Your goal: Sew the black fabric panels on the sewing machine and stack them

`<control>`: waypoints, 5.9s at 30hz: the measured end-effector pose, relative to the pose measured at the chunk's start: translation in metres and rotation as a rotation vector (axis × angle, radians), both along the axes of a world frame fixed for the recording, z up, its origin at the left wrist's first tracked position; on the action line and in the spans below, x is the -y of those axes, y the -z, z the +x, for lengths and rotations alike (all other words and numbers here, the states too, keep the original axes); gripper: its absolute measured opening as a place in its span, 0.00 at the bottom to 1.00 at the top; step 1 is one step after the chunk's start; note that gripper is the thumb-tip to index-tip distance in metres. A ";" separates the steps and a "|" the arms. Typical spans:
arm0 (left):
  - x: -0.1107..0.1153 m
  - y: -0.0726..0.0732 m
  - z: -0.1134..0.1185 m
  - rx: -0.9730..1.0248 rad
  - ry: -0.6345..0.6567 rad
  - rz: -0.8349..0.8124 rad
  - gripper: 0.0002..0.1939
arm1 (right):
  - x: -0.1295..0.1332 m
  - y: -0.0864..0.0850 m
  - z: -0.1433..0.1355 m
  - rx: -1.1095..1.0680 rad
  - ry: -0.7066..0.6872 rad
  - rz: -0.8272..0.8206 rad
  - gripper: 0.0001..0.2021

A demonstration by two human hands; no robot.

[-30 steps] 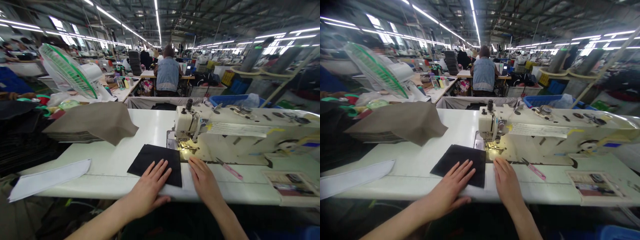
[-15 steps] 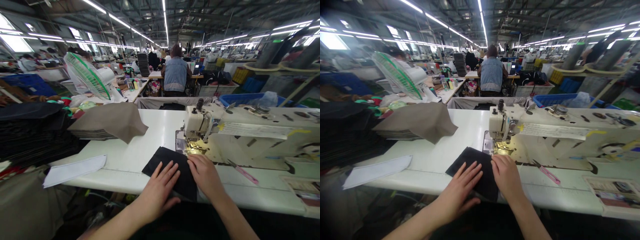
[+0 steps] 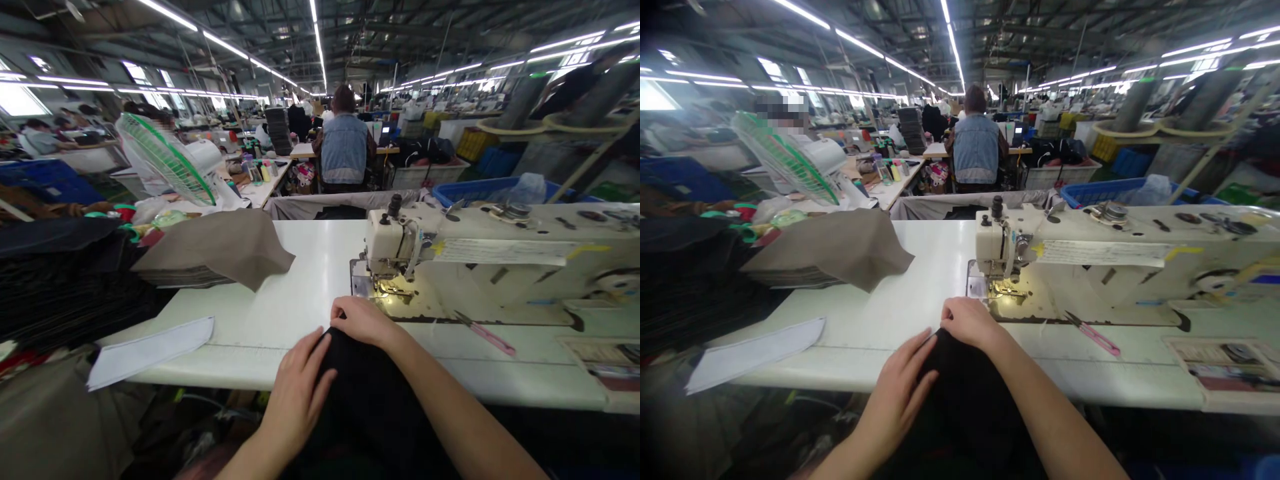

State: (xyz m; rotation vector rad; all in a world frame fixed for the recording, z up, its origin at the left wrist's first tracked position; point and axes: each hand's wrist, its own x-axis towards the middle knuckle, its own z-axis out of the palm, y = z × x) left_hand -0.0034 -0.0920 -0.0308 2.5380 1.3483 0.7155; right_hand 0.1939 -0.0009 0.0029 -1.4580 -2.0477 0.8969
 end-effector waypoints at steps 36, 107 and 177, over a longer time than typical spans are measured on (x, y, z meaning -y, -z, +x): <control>-0.062 -0.047 -0.030 0.761 -0.453 -0.646 0.25 | 0.034 0.022 0.085 -0.433 0.469 0.016 0.18; -0.136 -0.086 -0.002 0.074 0.264 0.160 0.13 | 0.054 0.054 0.059 -0.285 0.572 0.394 0.28; -0.082 -0.033 0.025 -0.102 -0.416 -0.238 0.11 | 0.069 0.032 0.070 -0.020 0.424 0.219 0.07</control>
